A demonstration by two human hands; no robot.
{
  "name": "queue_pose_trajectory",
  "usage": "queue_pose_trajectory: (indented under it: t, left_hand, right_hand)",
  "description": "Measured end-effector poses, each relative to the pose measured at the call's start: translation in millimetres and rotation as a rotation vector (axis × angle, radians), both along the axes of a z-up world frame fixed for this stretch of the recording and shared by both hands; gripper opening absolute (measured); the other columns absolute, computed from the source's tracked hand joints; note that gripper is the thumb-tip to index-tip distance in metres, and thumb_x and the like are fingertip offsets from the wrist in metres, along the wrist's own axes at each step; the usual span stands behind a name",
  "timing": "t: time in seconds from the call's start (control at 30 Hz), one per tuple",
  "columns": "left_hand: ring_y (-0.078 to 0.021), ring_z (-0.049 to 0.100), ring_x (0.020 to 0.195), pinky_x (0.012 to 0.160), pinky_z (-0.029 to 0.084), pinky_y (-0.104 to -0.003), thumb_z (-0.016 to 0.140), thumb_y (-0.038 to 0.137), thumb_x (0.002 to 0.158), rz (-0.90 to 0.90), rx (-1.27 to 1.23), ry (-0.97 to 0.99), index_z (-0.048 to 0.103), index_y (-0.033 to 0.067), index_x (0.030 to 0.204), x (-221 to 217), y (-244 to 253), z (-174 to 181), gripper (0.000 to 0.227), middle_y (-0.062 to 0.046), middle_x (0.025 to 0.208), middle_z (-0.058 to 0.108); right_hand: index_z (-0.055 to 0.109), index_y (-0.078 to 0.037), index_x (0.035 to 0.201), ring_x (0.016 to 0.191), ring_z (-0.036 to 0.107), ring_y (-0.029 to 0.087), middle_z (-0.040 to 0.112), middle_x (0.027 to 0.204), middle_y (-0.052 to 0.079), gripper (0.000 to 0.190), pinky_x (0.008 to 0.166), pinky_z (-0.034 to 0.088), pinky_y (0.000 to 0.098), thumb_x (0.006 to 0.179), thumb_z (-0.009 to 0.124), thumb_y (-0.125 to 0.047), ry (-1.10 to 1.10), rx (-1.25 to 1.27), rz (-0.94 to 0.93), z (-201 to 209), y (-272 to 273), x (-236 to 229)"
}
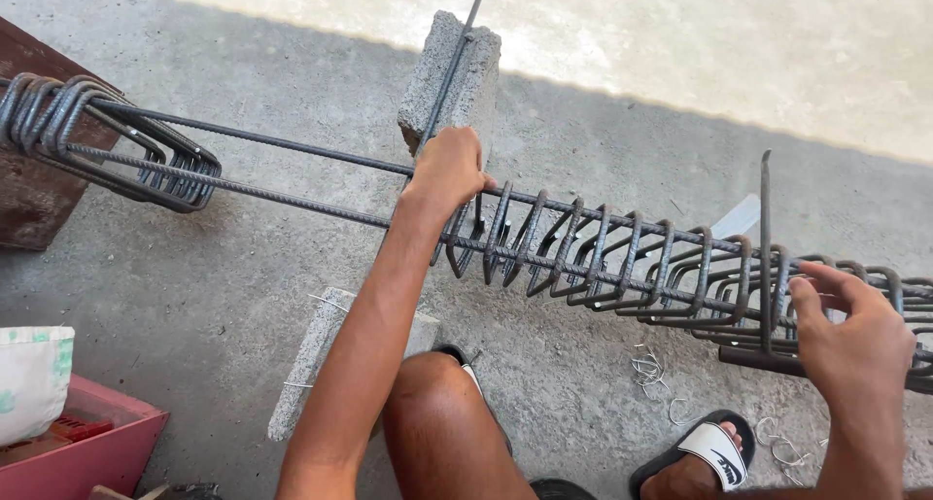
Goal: Tying rebar stirrups to longitudinal bars using wire and a manual twisting tool to assemble a cage
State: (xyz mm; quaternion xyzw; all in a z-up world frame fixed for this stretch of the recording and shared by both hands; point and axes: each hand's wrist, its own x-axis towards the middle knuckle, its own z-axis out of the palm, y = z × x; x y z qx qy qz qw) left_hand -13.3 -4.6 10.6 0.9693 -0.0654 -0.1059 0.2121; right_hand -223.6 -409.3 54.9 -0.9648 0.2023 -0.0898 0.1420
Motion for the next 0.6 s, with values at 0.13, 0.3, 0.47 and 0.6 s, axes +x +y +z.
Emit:
queue_pose_trajectory:
  t: [0.13, 0.3, 0.47, 0.6]
  left_hand:
    - [-0.0237, 0.072, 0.061, 0.071, 0.062, -0.035, 0.092, 0.028, 0.076, -0.003, 0.07, -0.066, 0.078, 0.0008, 0.084, 2, -6, -2, 0.032, -0.017, 0.076, 0.075]
    - [-0.0158, 0.067, 0.055, 0.067, 0.059, -0.031, 0.091, 0.025, 0.076, 0.28, -0.227, 0.067, 0.081, 0.008, 0.08, 10, 0, -3, 0.02, -0.009, 0.078, 0.079]
    - [-0.017, 0.069, 0.056, 0.07, 0.06, -0.032, 0.09, 0.023, 0.078, 0.332, -0.273, 0.033, 0.082, 0.008, 0.08, -2, 1, 2, 0.018, -0.01, 0.077, 0.079]
    - [-0.0079, 0.044, 0.037, 0.046, 0.042, -0.019, 0.087, 0.026, 0.082, 0.4, -0.376, 0.209, 0.081, 0.0056, 0.087, -5, 4, 15, 0.022, -0.008, 0.073, 0.078]
  right_hand:
    - [0.071, 0.008, 0.135, 0.087, 0.067, 0.03, 0.071, 0.103, 0.023, 0.036, 0.065, 0.055, 0.0422, 0.109, 0.073, -0.017, -0.002, 0.074, -0.02, -10, -10, -21]
    - [0.064, -0.009, 0.143, 0.081, 0.078, 0.024, 0.082, 0.09, 0.005, 0.064, 0.097, 0.044, 0.0493, 0.1, 0.062, -0.057, 0.41, -0.141, 0.039, -37, -14, -7]
    - [0.061, 0.003, 0.139, 0.081, 0.078, 0.03, 0.08, 0.096, 0.019, 0.054, 0.069, 0.062, 0.0401, 0.098, 0.07, -0.03, 0.49, 0.001, -0.014, -7, 1, -1]
    - [0.058, -0.003, 0.147, 0.062, 0.078, 0.028, 0.082, 0.086, 0.022, 0.041, 0.043, 0.054, 0.0323, 0.108, 0.056, -0.015, 0.453, -0.009, -0.022, -8, -5, -6]
